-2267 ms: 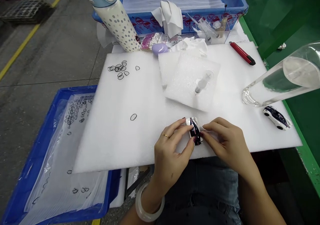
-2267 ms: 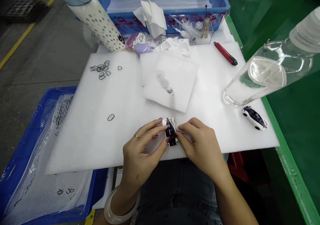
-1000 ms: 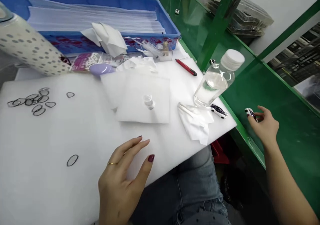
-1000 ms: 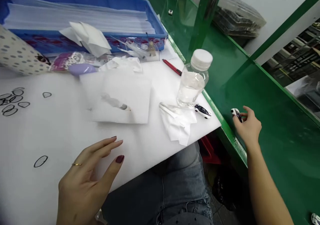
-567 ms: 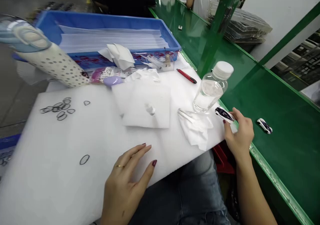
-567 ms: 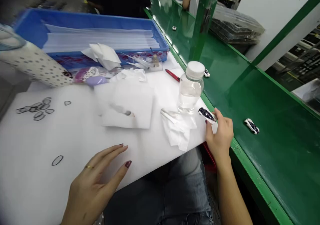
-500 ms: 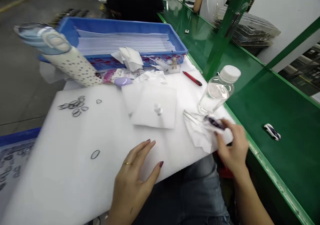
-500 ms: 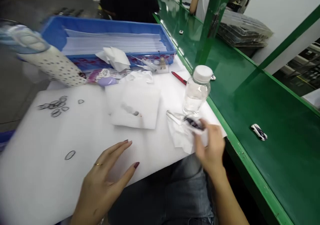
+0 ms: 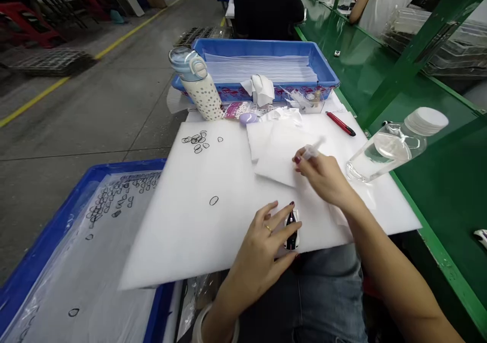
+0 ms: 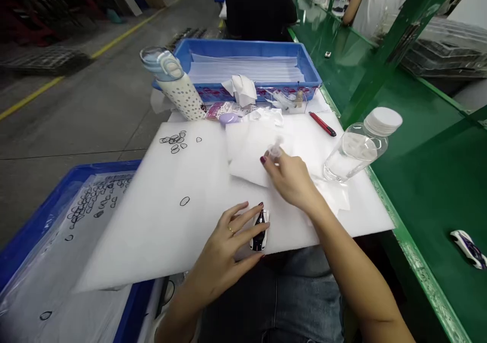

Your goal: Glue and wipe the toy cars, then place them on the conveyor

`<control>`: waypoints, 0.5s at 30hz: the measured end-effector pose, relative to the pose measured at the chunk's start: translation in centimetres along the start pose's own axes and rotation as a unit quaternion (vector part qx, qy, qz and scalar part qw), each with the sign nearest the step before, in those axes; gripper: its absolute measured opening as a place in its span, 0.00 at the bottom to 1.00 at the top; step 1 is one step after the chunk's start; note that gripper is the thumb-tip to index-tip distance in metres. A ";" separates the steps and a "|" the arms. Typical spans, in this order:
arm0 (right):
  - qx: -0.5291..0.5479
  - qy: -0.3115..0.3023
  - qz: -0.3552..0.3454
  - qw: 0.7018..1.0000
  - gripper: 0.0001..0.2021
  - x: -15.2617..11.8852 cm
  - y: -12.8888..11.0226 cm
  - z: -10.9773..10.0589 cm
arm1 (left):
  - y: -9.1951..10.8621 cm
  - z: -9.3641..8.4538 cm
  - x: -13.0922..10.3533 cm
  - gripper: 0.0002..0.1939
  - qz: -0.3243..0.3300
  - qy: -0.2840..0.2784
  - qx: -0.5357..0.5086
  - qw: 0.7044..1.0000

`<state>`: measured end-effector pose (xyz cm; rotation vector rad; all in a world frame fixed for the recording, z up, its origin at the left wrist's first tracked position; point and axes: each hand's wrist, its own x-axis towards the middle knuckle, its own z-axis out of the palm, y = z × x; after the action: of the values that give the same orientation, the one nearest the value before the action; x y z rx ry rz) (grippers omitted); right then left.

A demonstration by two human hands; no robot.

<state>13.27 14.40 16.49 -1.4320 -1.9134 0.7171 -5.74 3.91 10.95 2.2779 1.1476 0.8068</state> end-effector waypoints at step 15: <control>0.305 0.020 -0.007 0.952 0.34 -6.0 -2.7 0.7 | 0.2 1.5 2.9 0.25 -0.092 0.147 -0.100 0.980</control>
<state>12.26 7.87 17.05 -1.0267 -1.4783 1.1394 -3.21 5.96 10.85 1.9012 1.3152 1.1554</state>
